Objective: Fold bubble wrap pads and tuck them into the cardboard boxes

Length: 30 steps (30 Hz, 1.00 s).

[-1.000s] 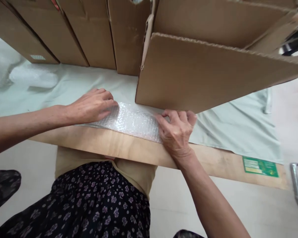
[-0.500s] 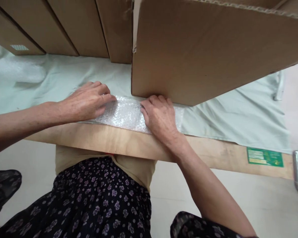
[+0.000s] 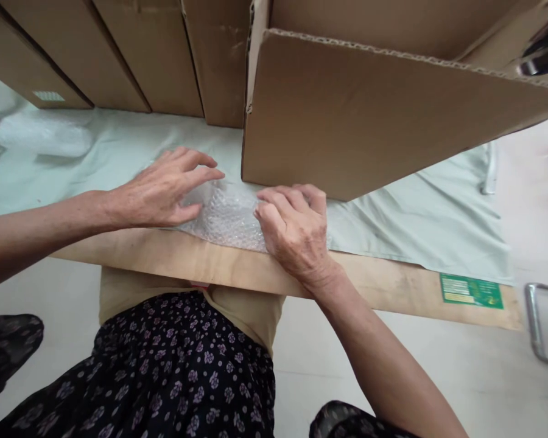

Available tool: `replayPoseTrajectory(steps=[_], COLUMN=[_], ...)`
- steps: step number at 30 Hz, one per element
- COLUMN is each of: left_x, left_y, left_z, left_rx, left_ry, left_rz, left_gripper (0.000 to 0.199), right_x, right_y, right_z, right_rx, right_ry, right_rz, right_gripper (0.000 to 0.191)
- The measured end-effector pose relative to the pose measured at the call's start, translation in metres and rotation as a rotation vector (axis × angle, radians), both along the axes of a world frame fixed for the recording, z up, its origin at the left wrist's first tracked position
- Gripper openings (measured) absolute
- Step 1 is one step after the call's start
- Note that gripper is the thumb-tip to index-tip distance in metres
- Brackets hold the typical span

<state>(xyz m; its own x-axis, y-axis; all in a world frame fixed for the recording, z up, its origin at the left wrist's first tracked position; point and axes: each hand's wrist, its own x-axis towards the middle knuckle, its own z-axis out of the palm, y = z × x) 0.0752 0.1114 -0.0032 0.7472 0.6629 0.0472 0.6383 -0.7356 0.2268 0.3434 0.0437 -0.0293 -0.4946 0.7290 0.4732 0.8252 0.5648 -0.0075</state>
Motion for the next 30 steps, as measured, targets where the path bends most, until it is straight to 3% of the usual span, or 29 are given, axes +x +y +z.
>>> replayPoseTrajectory(steps=[4,6,8,11,16,18,20,21,25,28,30], left_x=[-0.009,-0.02,-0.033,-0.046,-0.036,-0.031,-0.032,-0.035,-0.053,-0.07,-0.086], left_y=[-0.001,-0.004,-0.009,-0.019,-0.034,-0.037,-0.039,-0.04,-0.042,-0.052,-0.066], left_z=[0.009,0.012,0.014,0.016,0.023,0.026,0.026,0.026,0.033,0.054,0.072], left_rx=[-0.039,-0.08,-0.107,-0.093,-0.049,-0.061,-0.087,-0.1,-0.083,0.09,0.134], left_ry=[0.036,0.078,0.102,0.065,-0.064,-0.035,0.044,0.09,0.2,0.168,0.072], left_rz=[-0.043,-0.037,-0.008,0.037,-0.06,-0.138,-0.178,-0.175,-0.038,0.122,0.2], left_gripper=[0.025,0.024,0.028,0.036,0.068,0.049,0.016,0.012,0.016,0.019,0.02], right_x=[-0.001,0.0,0.002,0.002,-0.011,-0.016,-0.017,-0.016,-0.004,0.004,0.006], right_y=[-0.011,-0.018,-0.024,-0.03,-0.039,-0.046,-0.053,-0.056,-0.058,-0.055,-0.057], right_z=[0.007,0.01,0.011,0.013,0.029,0.039,0.046,0.047,0.044,0.048,0.059], right_rx=[0.033,0.034,0.062,0.106,0.084,0.095,0.105,0.097,-0.025,-0.029,0.034], right_ry=[0.037,0.06,0.101,0.144,0.145,0.136,0.13,0.115,-0.029,0.012,0.093], right_rz=[0.001,-0.017,-0.004,0.035,0.111,0.17,0.186,0.177,0.118,0.075,0.019], right_gripper=[0.016,0.013,0.007,0.019,0.015,0.016,0.016,0.015,0.014,0.015,0.014])
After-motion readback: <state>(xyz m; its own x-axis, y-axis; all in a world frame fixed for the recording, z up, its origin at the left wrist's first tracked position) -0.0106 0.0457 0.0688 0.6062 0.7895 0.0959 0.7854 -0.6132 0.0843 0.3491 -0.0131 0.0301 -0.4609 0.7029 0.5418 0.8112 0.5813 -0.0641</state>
